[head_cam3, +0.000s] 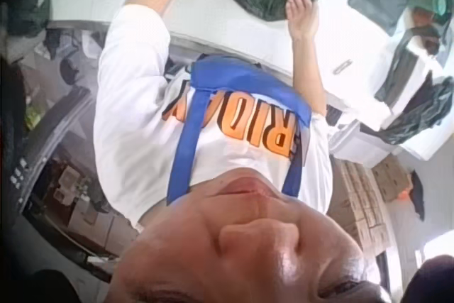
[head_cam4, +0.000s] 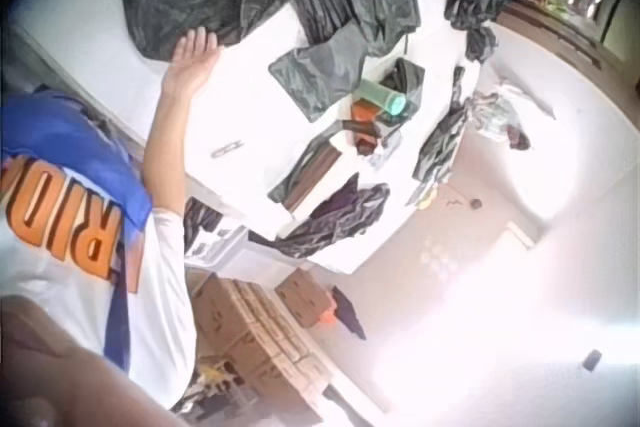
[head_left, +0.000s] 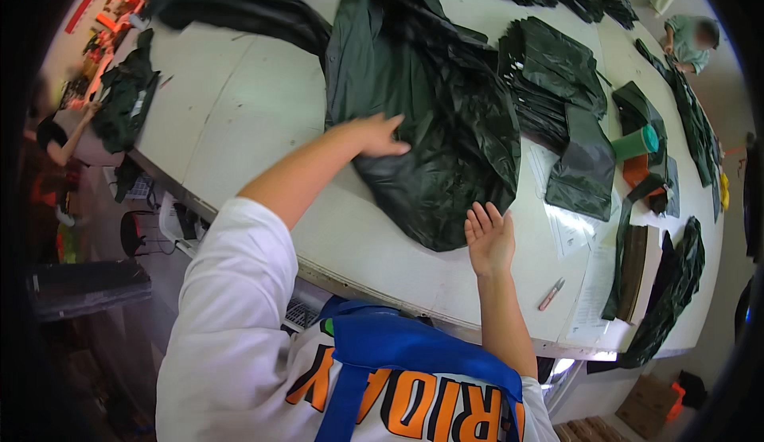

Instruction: The person folds a dark green garment on a white table, then uses a small blade to cut a tag or thread from the garment. They continue to unfold, smooth, and refold the garment, handling it repeatedly.

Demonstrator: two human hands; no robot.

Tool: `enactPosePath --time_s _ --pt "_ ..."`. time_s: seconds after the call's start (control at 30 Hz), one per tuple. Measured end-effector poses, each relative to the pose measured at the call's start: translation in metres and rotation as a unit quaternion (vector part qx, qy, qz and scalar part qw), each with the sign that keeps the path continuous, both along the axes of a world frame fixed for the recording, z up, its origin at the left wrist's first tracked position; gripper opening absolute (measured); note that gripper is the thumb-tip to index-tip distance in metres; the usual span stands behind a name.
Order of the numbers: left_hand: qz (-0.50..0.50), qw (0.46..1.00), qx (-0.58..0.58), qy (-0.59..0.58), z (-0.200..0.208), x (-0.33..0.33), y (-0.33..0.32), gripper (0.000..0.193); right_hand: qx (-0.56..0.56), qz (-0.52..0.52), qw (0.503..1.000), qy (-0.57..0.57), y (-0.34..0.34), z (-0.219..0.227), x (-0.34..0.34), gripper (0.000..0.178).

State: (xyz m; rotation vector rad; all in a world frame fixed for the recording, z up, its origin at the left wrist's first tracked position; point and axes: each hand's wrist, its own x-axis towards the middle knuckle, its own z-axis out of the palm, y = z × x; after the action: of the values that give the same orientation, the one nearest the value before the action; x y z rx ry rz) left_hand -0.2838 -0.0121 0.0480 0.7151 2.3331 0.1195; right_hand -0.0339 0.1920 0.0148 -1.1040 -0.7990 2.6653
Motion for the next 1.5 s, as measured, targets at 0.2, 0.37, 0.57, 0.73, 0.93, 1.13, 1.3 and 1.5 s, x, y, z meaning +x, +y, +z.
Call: enactPosePath --time_s 0.2,0.37,0.57,0.73,0.93,1.13,1.3,1.5 --pt "0.131 0.956 0.194 0.176 -0.082 0.043 -0.099 0.070 0.454 0.215 0.863 0.044 -0.042 0.002 -0.081 0.044" --pt "0.142 0.964 0.137 0.178 -0.048 0.043 -0.069 0.058 0.754 0.318 0.572 0.047 -0.047 -0.058 -0.191 0.062" --pt "0.115 0.926 0.335 0.129 -0.051 0.049 -0.095 0.033 0.843 0.373 0.381 -0.065 -0.032 -0.066 -0.232 0.029" --pt "0.138 0.855 0.355 0.352 -0.029 0.081 -0.151 0.019 0.942 0.110 0.285 0.137 -0.050 0.051 -0.193 0.018" --pt "0.108 0.839 0.519 -0.119 -0.040 0.228 -0.159 0.046 0.738 0.477 0.403 0.256 -0.159 0.172 -0.050 0.018" --pt "0.400 0.302 0.643 -0.579 -0.031 0.246 -0.161 0.067 0.431 0.504 0.554 0.503 -0.122 0.176 -0.067 0.048" --pt "0.389 0.384 0.642 -0.537 -0.027 0.241 -0.174 0.084 0.629 0.401 0.666 0.012 -0.095 0.043 -0.086 0.062" --pt "0.502 0.426 0.606 -0.446 -0.037 0.253 -0.191 0.065 0.490 0.595 0.455 0.446 -0.180 0.059 0.015 0.029"
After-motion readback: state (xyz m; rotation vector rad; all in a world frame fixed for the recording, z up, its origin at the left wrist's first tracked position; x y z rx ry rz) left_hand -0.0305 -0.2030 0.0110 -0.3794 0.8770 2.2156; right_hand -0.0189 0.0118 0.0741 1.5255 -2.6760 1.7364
